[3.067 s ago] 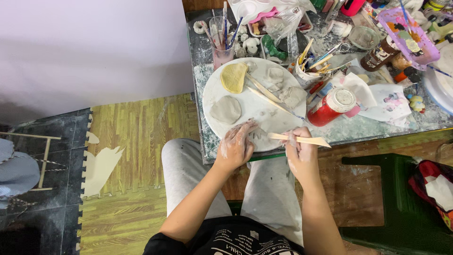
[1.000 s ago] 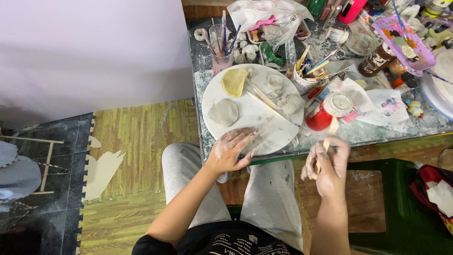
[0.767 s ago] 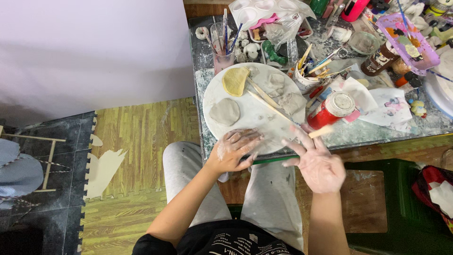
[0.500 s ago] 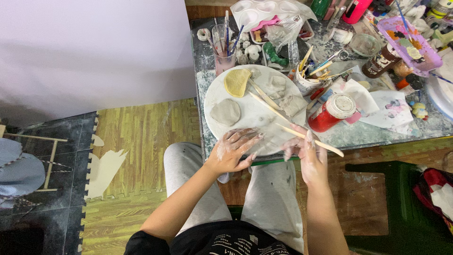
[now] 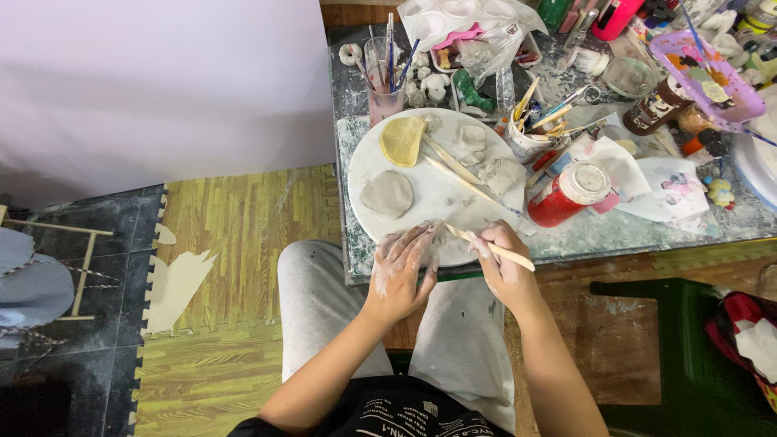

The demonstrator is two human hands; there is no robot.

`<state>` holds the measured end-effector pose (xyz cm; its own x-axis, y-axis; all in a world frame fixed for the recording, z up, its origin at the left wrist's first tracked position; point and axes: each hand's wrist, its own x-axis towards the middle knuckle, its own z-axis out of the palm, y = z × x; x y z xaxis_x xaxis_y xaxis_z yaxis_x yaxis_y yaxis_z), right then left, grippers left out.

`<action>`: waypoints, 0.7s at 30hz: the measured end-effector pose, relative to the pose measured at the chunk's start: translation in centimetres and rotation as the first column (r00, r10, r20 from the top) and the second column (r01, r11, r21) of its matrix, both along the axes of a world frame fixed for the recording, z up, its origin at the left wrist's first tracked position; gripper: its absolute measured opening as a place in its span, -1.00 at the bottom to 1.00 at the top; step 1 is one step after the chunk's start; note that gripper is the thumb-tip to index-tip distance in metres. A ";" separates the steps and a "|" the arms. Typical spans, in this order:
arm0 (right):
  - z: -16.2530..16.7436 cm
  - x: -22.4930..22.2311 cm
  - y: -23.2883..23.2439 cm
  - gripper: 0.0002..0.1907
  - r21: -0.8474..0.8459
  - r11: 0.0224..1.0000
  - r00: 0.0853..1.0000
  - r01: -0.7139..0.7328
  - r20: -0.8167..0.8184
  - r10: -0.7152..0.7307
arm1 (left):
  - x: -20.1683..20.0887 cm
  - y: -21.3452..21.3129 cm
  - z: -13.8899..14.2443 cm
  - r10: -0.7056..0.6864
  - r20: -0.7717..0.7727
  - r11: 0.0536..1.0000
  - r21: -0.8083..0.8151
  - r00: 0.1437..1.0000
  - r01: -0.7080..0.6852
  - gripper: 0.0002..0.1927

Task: The person shapes a small lump of clay on a rotating work surface using a wooden modeling tool and their hands. They repeatedly roll, press, and smooth the clay to form a rounded shape, occasionally switching between the tool and direct hand contact.

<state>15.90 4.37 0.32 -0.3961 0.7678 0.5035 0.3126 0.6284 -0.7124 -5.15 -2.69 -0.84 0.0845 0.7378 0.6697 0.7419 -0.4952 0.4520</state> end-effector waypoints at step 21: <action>-5.3 3.7 0.1 -0.94 -0.075 0.989 0.967 -0.128 -0.233 0.107 | -0.5 0.4 2.3 -0.103 0.006 0.982 -0.159 0.995 0.103 -0.34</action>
<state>19.56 4.46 -4.94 -0.3690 0.7687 0.5225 0.0635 0.5817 -0.8109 -5.62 -2.25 1.48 0.1668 0.8221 0.5444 0.6918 -0.4910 0.5294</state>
